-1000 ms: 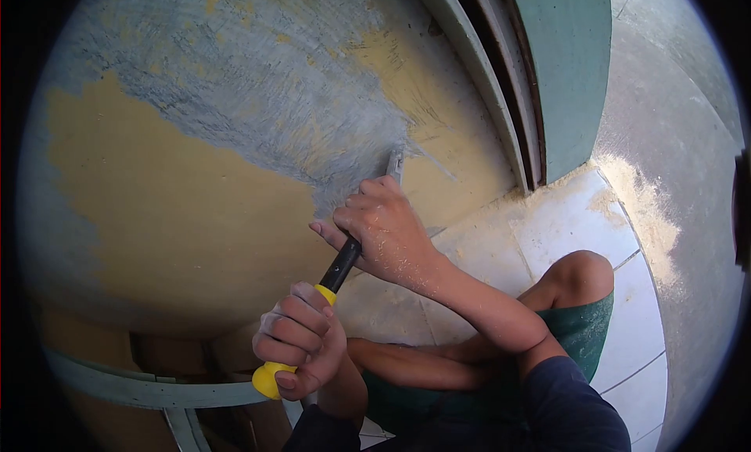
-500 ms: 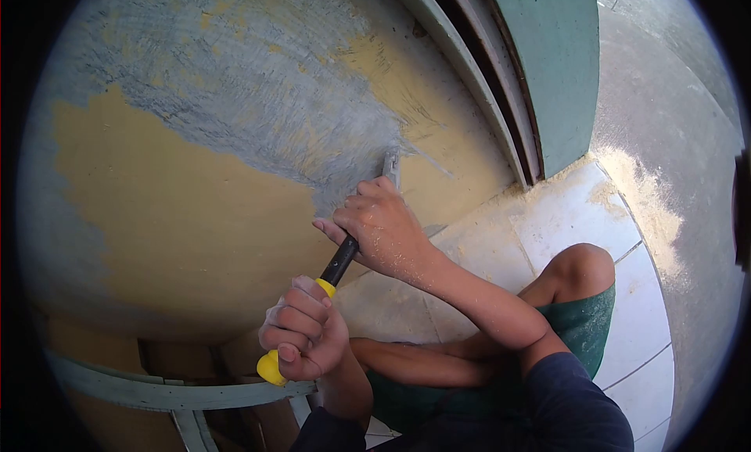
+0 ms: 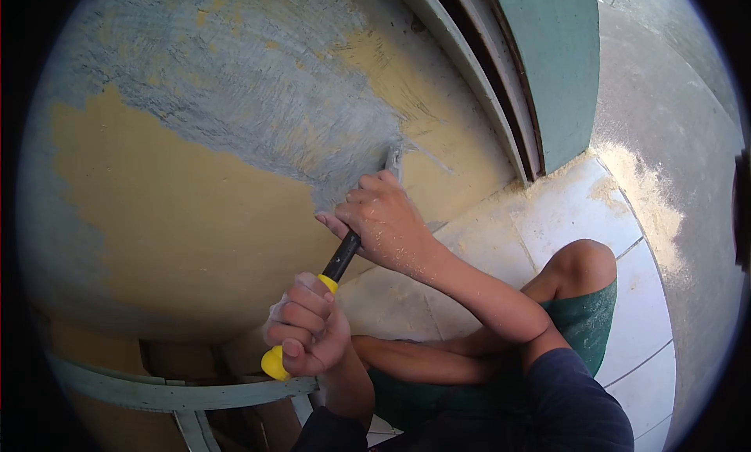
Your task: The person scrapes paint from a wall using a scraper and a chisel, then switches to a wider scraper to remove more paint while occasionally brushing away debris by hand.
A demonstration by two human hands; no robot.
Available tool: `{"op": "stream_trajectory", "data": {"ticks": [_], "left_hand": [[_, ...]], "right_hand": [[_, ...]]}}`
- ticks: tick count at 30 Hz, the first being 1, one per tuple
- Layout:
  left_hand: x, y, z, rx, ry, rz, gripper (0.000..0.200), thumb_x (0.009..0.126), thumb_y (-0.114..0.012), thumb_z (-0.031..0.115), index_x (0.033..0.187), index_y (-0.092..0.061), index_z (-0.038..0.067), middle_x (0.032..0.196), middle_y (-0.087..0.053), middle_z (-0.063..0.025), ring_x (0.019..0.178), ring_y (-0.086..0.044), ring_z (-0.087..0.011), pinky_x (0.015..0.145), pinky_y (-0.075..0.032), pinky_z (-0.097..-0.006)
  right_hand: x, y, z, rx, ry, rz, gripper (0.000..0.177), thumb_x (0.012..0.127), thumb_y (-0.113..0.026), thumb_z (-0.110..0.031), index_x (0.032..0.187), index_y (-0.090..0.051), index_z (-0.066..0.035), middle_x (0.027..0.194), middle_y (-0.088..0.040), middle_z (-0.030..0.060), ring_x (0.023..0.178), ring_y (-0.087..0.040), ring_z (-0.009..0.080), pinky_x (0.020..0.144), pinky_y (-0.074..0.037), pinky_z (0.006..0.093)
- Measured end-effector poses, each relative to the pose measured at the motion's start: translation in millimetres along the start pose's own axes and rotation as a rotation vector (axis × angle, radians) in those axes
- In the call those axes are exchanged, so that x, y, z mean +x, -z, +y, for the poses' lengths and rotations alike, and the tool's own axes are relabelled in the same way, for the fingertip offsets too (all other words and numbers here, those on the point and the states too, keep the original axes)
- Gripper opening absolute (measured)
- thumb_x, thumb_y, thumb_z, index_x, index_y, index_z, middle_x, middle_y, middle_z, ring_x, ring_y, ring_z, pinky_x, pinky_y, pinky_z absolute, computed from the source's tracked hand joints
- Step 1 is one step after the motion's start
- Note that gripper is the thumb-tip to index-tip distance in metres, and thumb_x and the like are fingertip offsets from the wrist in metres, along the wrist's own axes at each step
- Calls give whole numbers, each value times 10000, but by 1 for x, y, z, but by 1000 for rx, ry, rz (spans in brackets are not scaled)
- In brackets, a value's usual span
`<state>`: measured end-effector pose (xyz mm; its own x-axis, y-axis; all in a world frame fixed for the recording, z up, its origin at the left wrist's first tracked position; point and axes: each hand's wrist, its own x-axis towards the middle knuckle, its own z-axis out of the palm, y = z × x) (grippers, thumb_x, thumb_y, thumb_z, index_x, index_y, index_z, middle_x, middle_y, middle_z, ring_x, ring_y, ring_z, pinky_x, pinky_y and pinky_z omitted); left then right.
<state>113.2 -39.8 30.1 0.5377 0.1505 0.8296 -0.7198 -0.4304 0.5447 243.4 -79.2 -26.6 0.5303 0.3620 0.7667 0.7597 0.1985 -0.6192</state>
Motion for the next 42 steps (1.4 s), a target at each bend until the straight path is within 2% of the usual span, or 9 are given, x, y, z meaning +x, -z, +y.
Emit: {"op": "stream_trajectory", "data": {"ticks": [6,8,14,17,20,31,34,36,42], "left_hand": [[-2,-3,8,20,-33,30,322,888,-444,246,616,-294,165,515,-324,18,553,-325,-114,663,-325,-320],[-2,0,2,8,18,49,322,890,-443,244,616,-294,165,517,-323,20,560,-328,-115,668,-325,-322],[-4,0,-2,-35,5,13,320,891,-443,240,618,-295,163,525,-329,22,579,-336,-122,687,-324,-327],[-2,-1,-4,-20,25,22,317,890,-442,240,619,-298,164,526,-329,21,582,-339,-125,692,-323,-328],[-3,-3,-2,-48,26,32,313,890,-440,237,620,-298,166,526,-329,20,583,-340,-125,692,-321,-328],[-4,-7,-3,16,5,15,320,898,-434,237,624,-283,168,528,-320,19,578,-332,-120,694,-321,-326],[-4,-5,-10,-59,32,176,312,871,-480,224,609,-333,142,511,-367,10,511,-354,-129,615,-352,-336],[-5,-5,-4,-54,22,39,321,898,-438,235,625,-283,169,531,-329,22,585,-334,-118,690,-321,-319],[-5,-7,-8,-38,46,58,316,899,-432,233,624,-289,170,530,-332,24,586,-337,-118,683,-315,-314]], "right_hand": [[-1,0,-2,-5,25,15,331,879,-636,-276,601,-610,-99,589,-538,41,699,-500,223,706,-368,356],[1,3,7,-122,-62,-126,322,890,-605,-305,650,-663,-99,655,-601,49,757,-529,225,749,-368,357],[0,4,4,-24,7,-26,328,889,-605,-300,641,-662,-92,653,-600,55,755,-526,232,749,-370,358],[1,6,10,-90,-62,-83,339,893,-602,-299,628,-661,-97,639,-591,53,742,-522,230,741,-370,360],[-3,5,3,-66,-26,-18,357,902,-593,-301,615,-657,-100,631,-591,54,727,-520,228,737,-369,361],[-4,6,13,-81,-39,-67,360,906,-582,-313,630,-668,-100,655,-618,49,748,-522,219,735,-371,361],[-4,4,9,-117,-55,-85,349,902,-586,-321,647,-677,-101,663,-623,47,763,-523,219,742,-373,362],[-4,6,9,-143,-64,-72,343,900,-588,-323,654,-681,-103,666,-625,45,769,-522,219,746,-375,364],[-2,9,9,-91,-82,-111,338,901,-587,-311,656,-682,-97,665,-624,51,769,-530,224,758,-379,370]]}}
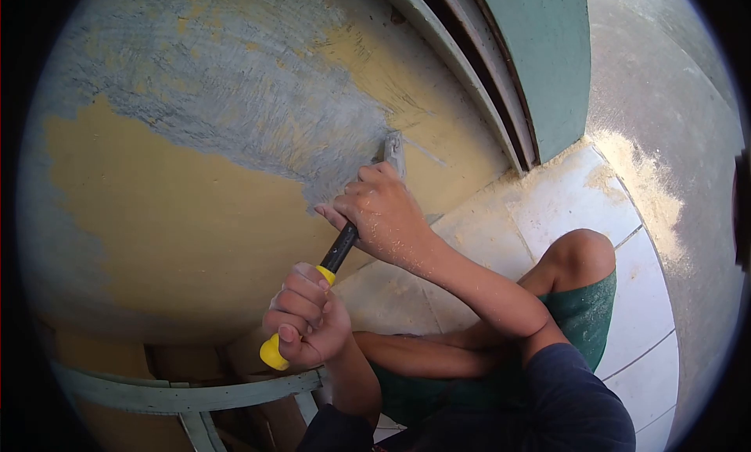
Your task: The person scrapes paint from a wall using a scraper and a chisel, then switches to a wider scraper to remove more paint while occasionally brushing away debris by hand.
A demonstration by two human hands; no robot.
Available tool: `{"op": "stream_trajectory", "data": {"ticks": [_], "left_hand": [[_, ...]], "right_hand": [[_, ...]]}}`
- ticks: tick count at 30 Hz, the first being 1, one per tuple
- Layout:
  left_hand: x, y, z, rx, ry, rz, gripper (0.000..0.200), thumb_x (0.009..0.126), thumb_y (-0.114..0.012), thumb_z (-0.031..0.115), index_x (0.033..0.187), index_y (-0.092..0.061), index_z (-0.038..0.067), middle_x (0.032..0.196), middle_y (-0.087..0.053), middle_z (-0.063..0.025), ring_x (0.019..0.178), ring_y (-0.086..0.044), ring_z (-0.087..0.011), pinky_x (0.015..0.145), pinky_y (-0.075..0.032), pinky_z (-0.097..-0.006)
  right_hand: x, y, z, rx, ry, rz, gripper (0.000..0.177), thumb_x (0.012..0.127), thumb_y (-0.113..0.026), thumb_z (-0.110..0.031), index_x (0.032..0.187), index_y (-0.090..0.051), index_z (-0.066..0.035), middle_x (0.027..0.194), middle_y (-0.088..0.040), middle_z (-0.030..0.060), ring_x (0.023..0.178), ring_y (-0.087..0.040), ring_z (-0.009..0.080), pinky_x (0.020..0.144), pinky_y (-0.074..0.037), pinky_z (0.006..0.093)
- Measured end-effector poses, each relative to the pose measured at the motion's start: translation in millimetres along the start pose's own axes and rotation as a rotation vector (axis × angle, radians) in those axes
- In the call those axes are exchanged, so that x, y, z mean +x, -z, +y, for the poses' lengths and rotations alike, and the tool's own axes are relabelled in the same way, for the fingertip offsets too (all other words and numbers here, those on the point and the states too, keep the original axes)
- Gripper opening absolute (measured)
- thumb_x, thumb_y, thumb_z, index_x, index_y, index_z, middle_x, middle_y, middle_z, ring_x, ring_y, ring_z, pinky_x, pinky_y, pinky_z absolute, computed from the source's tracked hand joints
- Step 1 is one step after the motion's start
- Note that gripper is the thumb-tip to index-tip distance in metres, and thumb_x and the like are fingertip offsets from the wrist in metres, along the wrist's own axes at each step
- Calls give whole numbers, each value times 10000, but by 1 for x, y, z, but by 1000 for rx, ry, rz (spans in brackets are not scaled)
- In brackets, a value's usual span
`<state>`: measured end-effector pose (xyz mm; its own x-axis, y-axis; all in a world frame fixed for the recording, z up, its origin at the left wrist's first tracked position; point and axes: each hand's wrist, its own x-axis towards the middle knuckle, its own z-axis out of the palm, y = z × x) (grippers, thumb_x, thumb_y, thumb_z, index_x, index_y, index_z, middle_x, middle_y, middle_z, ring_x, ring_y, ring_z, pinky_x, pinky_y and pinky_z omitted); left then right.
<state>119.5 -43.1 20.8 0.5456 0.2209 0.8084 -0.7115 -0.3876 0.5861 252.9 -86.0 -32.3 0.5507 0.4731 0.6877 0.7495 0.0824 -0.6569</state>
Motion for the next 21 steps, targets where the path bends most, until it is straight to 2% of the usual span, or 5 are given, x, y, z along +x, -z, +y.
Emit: {"op": "stream_trajectory", "data": {"ticks": [2,13,16,19,21], "left_hand": [[-2,0,6,4,-25,-13,315,899,-431,234,623,-293,169,529,-330,25,586,-337,-118,682,-315,-316],[-1,-3,4,26,-36,-28,320,900,-426,231,619,-285,169,525,-317,25,583,-330,-119,687,-318,-326],[1,-1,-5,-12,47,56,321,903,-428,232,622,-286,169,527,-313,22,583,-325,-121,689,-319,-325],[-1,-4,-1,-35,7,-1,323,907,-433,234,626,-287,169,529,-309,17,587,-324,-123,694,-320,-329],[-1,-7,4,58,-31,-54,326,908,-436,238,627,-286,169,527,-311,18,581,-323,-119,696,-321,-331]], "right_hand": [[-4,-3,-5,57,18,58,338,904,-584,-302,651,-681,-101,657,-620,52,761,-533,224,761,-379,367],[-2,-3,7,-13,42,60,347,898,-597,-304,620,-656,-104,623,-597,46,723,-517,230,743,-380,362],[-2,-3,5,-23,24,59,354,897,-599,-307,618,-654,-97,625,-602,48,724,-517,229,741,-380,360],[-3,-1,-1,-17,20,41,369,905,-582,-317,634,-676,-85,641,-626,55,759,-534,225,766,-382,360],[-4,-1,1,35,43,35,371,903,-585,-316,631,-674,-79,642,-627,56,761,-535,226,769,-383,360]]}}
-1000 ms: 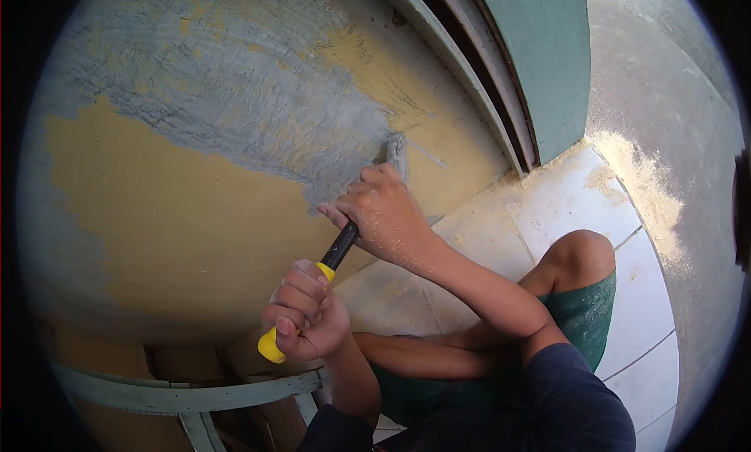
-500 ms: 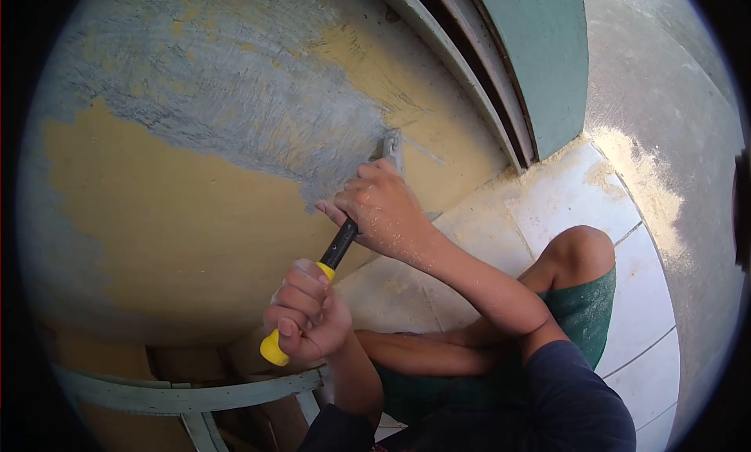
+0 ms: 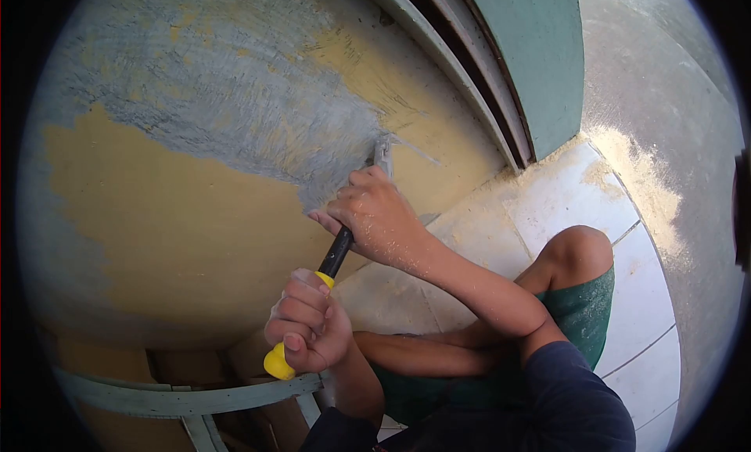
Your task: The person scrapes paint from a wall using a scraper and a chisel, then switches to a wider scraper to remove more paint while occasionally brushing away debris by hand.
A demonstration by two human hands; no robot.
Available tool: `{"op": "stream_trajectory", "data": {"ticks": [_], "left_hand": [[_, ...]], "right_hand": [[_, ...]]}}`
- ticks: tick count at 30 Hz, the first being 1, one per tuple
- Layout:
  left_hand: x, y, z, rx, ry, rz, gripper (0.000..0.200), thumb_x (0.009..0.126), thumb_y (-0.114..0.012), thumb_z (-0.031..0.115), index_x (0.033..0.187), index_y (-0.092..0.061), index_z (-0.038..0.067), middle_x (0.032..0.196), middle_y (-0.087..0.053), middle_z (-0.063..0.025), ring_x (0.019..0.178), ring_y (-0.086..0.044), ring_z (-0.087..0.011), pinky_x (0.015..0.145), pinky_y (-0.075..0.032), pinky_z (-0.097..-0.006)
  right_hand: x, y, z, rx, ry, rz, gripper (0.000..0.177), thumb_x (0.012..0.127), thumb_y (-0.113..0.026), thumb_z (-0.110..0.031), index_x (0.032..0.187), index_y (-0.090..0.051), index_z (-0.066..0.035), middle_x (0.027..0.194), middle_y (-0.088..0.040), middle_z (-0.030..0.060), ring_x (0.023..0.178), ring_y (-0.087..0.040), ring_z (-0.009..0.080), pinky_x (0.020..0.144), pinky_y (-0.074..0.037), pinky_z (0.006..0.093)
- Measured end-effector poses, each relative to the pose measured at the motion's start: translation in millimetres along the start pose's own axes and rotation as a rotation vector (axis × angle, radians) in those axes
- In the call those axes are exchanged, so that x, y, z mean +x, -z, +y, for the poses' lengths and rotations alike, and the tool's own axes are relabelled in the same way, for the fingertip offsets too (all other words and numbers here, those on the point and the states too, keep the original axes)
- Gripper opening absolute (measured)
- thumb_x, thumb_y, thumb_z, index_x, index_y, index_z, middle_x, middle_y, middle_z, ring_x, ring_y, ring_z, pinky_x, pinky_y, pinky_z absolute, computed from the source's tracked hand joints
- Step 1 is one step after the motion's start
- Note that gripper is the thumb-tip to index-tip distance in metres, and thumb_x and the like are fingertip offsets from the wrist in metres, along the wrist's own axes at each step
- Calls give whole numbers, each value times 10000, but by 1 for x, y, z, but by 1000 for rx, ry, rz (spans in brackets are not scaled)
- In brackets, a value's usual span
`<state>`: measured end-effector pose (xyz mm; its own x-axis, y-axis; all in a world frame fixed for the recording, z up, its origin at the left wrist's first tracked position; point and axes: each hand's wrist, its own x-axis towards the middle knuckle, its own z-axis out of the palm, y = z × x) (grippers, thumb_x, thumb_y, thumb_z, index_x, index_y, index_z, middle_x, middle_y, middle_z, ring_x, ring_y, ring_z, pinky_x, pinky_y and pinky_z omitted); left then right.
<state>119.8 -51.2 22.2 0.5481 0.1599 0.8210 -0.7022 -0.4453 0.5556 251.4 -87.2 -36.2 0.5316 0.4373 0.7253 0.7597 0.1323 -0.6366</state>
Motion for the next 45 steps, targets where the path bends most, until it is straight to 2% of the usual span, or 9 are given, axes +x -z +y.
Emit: {"op": "stream_trajectory", "data": {"ticks": [3,6,14,22,33,35,40,43,45], "left_hand": [[1,3,-12,-50,77,129,318,897,-433,227,623,-283,168,520,-317,23,572,-318,-112,692,-327,-329],[-2,1,0,-43,-9,62,308,888,-428,217,621,-282,167,515,-320,25,565,-310,-108,690,-333,-326],[-2,-8,-3,-5,-18,49,309,889,-427,219,621,-283,166,518,-321,20,572,-318,-111,696,-333,-326],[-4,-9,-1,10,-26,43,318,894,-430,228,622,-279,163,530,-327,19,584,-327,-111,694,-324,-326],[-2,-7,-8,-49,20,166,293,883,-440,211,623,-321,147,523,-367,10,519,-335,-126,651,-353,-355],[-2,-11,-1,-32,-1,122,304,890,-431,211,622,-299,157,521,-339,15,541,-323,-122,662,-332,-341],[-1,-11,-5,-7,12,91,310,895,-424,209,623,-282,165,517,-309,21,559,-308,-116,675,-311,-326],[-3,-11,-4,-27,-45,154,299,873,-461,210,616,-321,146,509,-359,11,512,-344,-123,637,-349,-338],[-3,-14,-1,43,-55,48,297,885,-425,207,622,-293,165,512,-327,21,553,-317,-111,679,-321,-320]], "right_hand": [[1,-4,5,-63,-65,-22,374,898,-591,-316,625,-671,-72,645,-627,63,767,-535,233,772,-386,363],[-1,-2,1,-44,-36,52,384,895,-595,-313,615,-665,-60,643,-620,70,770,-534,242,770,-388,364],[-1,0,-3,-21,39,94,299,875,-629,-257,624,-647,-96,613,-572,40,723,-504,236,742,-387,361],[0,0,4,1,-16,34,346,895,-587,-283,625,-668,-81,649,-621,61,771,-539,236,778,-393,373],[0,0,6,-29,-60,13,345,884,-596,-286,616,-663,-81,641,-619,61,775,-539,235,788,-396,372],[-3,-3,0,8,-14,136,301,867,-631,-246,607,-647,-94,609,-582,49,695,-511,241,741,-390,360],[-1,-2,4,9,-3,117,305,864,-635,-247,603,-642,-90,604,-574,47,693,-508,239,737,-392,363],[0,1,2,14,15,141,315,867,-634,-253,599,-634,-87,598,-566,52,695,-509,241,729,-395,366],[1,2,0,62,55,141,322,868,-633,-258,596,-629,-86,596,-563,56,697,-510,242,726,-396,367]]}}
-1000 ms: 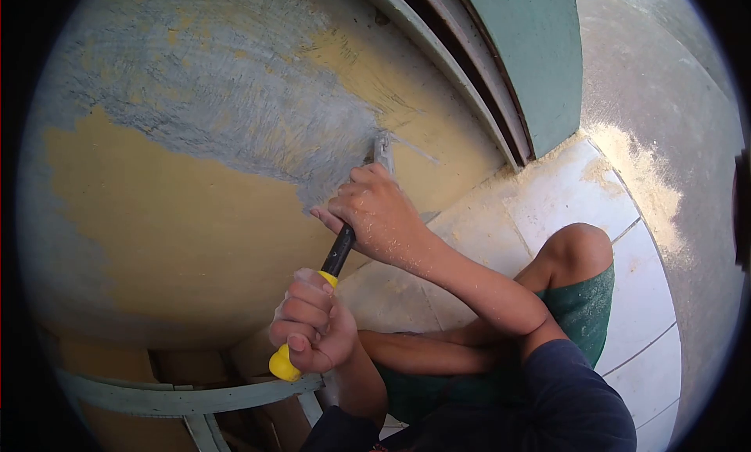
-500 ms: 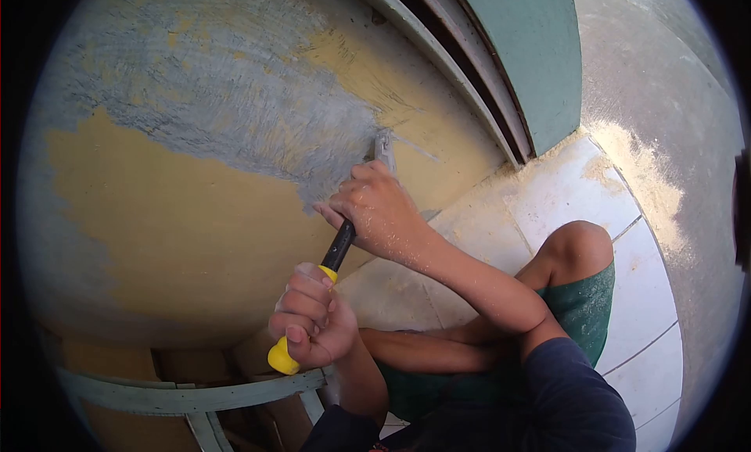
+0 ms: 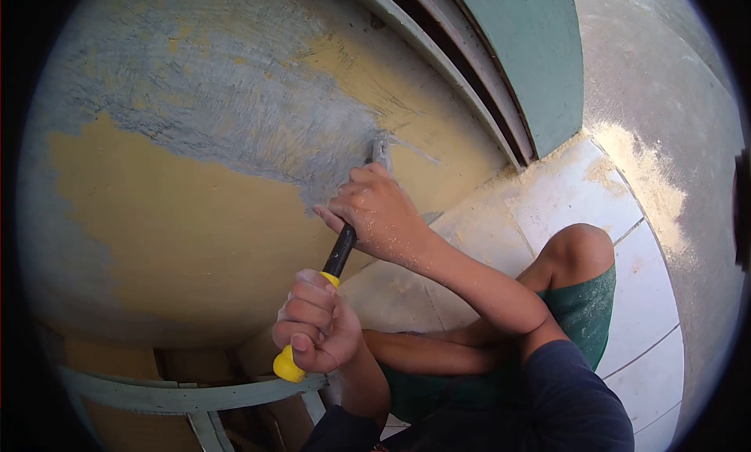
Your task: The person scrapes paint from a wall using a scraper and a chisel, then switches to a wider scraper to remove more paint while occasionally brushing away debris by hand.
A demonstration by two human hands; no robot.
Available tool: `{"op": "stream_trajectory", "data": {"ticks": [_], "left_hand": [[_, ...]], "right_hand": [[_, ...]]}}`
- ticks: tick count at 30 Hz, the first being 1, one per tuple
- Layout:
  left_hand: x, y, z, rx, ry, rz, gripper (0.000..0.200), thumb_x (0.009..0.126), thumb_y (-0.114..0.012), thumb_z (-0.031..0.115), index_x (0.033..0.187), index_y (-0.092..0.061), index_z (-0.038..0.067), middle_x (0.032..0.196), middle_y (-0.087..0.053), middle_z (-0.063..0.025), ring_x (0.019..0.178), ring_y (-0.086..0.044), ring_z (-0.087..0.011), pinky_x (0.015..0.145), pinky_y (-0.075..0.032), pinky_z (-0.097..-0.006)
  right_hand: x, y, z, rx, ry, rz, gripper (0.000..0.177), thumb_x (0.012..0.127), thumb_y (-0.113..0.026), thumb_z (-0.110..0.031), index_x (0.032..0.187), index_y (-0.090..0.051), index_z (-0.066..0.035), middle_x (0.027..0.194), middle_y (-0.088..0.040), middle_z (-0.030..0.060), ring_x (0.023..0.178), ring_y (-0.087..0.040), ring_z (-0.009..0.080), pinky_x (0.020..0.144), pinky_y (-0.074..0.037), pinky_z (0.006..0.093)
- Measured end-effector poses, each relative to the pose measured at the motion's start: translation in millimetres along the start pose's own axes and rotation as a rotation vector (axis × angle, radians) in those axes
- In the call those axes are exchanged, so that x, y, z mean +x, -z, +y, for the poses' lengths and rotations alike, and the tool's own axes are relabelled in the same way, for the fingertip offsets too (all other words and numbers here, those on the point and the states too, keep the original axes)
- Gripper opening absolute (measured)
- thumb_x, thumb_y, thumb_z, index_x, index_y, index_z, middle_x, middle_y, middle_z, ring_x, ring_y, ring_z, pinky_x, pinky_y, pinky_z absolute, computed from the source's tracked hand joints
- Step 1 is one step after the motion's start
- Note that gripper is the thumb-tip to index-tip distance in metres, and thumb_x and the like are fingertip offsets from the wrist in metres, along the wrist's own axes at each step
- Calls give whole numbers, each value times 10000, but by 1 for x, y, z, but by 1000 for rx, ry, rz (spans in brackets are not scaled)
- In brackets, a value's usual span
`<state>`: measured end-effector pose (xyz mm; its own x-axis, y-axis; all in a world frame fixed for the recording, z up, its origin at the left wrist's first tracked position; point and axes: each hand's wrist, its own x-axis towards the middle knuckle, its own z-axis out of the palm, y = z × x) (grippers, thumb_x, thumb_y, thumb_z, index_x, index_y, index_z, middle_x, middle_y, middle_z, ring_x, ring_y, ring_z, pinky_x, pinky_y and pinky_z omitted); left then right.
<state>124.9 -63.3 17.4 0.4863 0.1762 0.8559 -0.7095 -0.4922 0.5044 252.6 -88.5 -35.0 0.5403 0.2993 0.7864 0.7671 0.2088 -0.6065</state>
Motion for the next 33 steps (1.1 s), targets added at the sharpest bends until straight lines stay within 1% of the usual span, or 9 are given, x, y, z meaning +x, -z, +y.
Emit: {"op": "stream_trajectory", "data": {"ticks": [9,12,15,17,20,22,24,30,33], "left_hand": [[-3,-11,37,119,-197,-51,330,865,-485,225,579,-339,148,489,-377,24,482,-377,-115,591,-349,-309],[-3,-7,47,141,-270,-19,379,853,-533,238,538,-344,146,456,-405,22,429,-392,-122,536,-354,-302],[-6,0,54,180,-257,-54,378,858,-543,245,532,-385,136,454,-445,13,440,-444,-126,530,-371,-304],[-9,2,54,224,-272,-237,334,833,-575,204,539,-441,121,465,-480,-5,451,-491,-138,526,-394,-304],[-27,-14,62,253,-257,-517,261,739,-663,118,552,-481,116,566,-542,-7,533,-546,-146,600,-433,-312],[-53,-32,72,322,-134,-804,180,703,-710,92,611,-558,123,636,-535,28,636,-567,-141,779,-443,-329],[-94,-45,69,312,-41,-924,103,725,-730,142,730,-628,136,749,-570,18,826,-580,-177,898,-412,-367],[-140,-25,79,392,217,-799,337,747,-751,214,1064,-641,187,1191,-533,-52,1216,-431,-284,982,-371,-459],[-147,7,70,401,401,-732,359,770,-735,206,1112,-633,166,1209,-526,-71,1210,-456,-282,1007,-366,-443]], "right_hand": [[11,41,-41,15,31,-90,199,824,-663,-210,716,-653,-42,746,-566,86,849,-523,275,801,-408,382],[10,64,-62,-103,-6,119,203,774,-727,-207,751,-611,-41,716,-513,98,882,-524,307,857,-417,411],[-1,103,-81,-151,-210,-116,262,839,-683,-272,915,-612,-32,738,-528,144,885,-553,357,823,-448,433],[-5,132,-91,40,-742,-748,494,940,-533,-458,1056,-595,18,821,-567,171,873,-599,315,732,-520,411],[-85,134,-81,921,-1204,-903,707,1002,-230,-574,1280,-480,26,919,-635,98,831,-639,187,777,-563,301],[-142,131,-93,1233,-1543,-612,576,1024,-298,-494,1312,-457,-21,1020,-606,89,848,-641,172,770,-562,313],[-192,125,-87,1103,-1430,-417,519,1029,-342,-446,1318,-439,-26,1020,-601,92,856,-640,157,716,-558,307],[-207,139,-97,1302,-1640,115,463,1030,-338,-439,1369,-428,-138,847,-533,44,666,-543,145,558,-508,267],[-185,143,-90,1422,-1542,59,469,1021,-310,-487,1420,-357,-246,702,-416,15,508,-381,92,433,-372,186]]}}
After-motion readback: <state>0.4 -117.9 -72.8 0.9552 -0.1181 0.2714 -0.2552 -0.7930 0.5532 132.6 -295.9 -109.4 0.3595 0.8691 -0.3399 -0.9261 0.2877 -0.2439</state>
